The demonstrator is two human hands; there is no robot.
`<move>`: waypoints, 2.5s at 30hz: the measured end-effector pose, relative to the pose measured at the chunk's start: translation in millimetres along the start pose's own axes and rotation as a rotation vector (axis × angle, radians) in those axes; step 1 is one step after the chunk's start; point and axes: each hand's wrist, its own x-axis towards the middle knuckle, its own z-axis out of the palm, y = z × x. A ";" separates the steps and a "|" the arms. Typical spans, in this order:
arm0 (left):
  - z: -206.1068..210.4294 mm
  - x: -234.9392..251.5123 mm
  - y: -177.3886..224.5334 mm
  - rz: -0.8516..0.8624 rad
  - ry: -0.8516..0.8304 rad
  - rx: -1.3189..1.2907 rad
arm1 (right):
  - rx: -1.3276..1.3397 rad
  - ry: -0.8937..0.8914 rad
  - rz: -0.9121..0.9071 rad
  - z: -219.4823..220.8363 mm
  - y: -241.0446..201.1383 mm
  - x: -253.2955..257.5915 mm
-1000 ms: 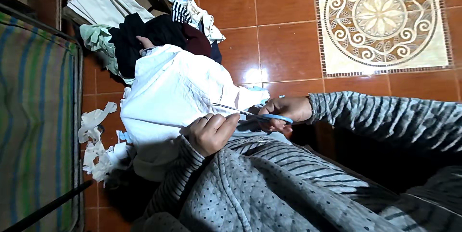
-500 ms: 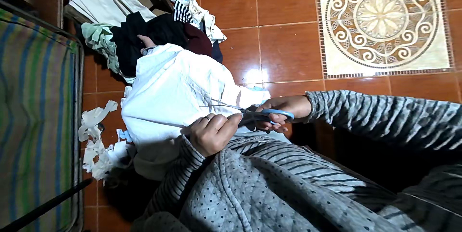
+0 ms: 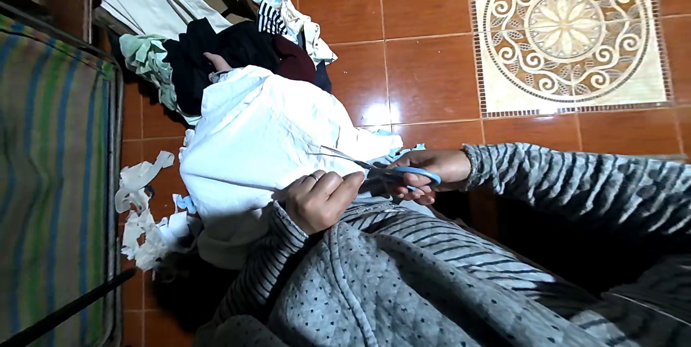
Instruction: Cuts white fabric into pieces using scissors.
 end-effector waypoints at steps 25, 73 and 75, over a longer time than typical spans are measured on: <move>-2.2 -0.8 -1.0 0.017 0.010 -0.002 | 0.051 0.015 0.037 8.2 -6.9 13.7; -3.2 -2.1 3.6 0.007 0.012 -0.024 | -0.551 0.359 0.109 25.1 -24.7 5.0; -2.8 -1.5 4.4 0.010 0.010 -0.032 | -0.386 0.275 0.147 23.0 -25.5 3.8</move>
